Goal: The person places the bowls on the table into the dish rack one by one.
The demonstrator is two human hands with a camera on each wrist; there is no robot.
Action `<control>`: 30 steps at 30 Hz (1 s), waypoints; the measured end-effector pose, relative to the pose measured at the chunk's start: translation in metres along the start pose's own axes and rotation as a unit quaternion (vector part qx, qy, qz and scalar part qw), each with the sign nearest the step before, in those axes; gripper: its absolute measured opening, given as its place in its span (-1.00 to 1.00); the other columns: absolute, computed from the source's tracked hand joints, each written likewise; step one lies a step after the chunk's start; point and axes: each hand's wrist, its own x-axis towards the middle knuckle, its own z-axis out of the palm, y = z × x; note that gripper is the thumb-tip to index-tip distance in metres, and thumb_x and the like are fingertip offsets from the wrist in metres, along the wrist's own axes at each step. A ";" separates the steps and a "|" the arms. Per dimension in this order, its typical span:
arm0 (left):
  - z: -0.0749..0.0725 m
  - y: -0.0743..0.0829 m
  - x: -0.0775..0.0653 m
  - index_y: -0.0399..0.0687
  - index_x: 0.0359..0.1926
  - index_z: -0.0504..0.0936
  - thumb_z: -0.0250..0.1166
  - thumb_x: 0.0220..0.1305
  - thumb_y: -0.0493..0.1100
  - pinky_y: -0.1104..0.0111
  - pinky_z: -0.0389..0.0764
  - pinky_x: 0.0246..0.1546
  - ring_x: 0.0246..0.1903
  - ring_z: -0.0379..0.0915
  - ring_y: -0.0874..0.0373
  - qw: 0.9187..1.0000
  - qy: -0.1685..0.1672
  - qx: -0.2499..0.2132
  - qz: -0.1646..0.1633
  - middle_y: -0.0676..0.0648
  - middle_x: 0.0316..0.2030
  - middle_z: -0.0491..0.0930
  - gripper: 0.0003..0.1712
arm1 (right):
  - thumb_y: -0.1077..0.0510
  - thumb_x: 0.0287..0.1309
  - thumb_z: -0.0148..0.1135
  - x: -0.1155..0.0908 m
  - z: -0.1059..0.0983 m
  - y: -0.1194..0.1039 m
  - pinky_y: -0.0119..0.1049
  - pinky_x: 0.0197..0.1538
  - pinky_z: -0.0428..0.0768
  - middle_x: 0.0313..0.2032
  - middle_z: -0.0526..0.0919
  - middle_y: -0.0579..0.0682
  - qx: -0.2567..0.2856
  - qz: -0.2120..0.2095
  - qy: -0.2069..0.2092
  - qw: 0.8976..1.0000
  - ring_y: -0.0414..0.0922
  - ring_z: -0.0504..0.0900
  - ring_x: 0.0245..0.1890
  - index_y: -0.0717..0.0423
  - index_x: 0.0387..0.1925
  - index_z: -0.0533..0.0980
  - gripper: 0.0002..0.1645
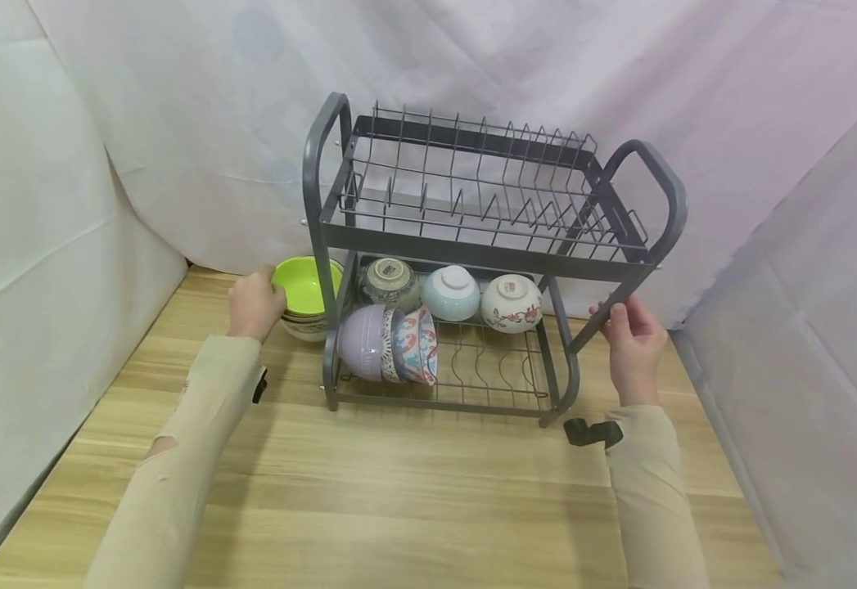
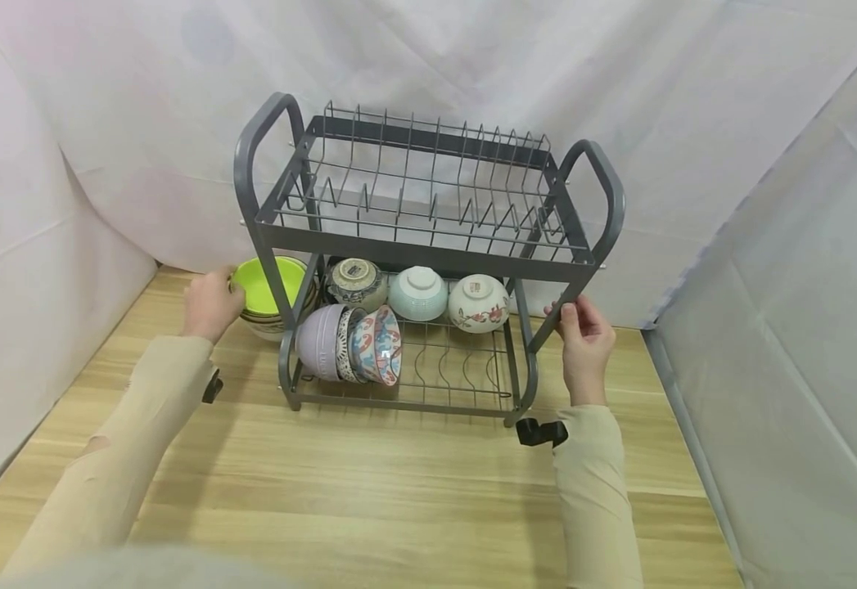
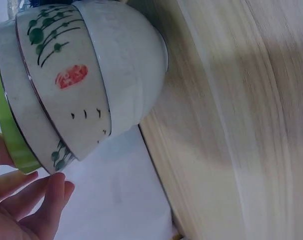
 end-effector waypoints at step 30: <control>-0.050 0.000 -0.022 -0.37 -0.04 0.53 -0.06 0.21 -0.38 0.00 0.35 -0.63 -0.48 0.48 -0.30 0.987 0.152 -0.024 0.048 -0.40 -0.23 0.58 -0.65 | 0.31 0.17 0.08 0.001 -0.003 0.001 -0.37 -0.14 0.60 -0.36 0.57 0.12 -0.029 0.006 -0.014 0.999 -0.14 0.62 -0.32 0.26 -0.18 0.53 -0.81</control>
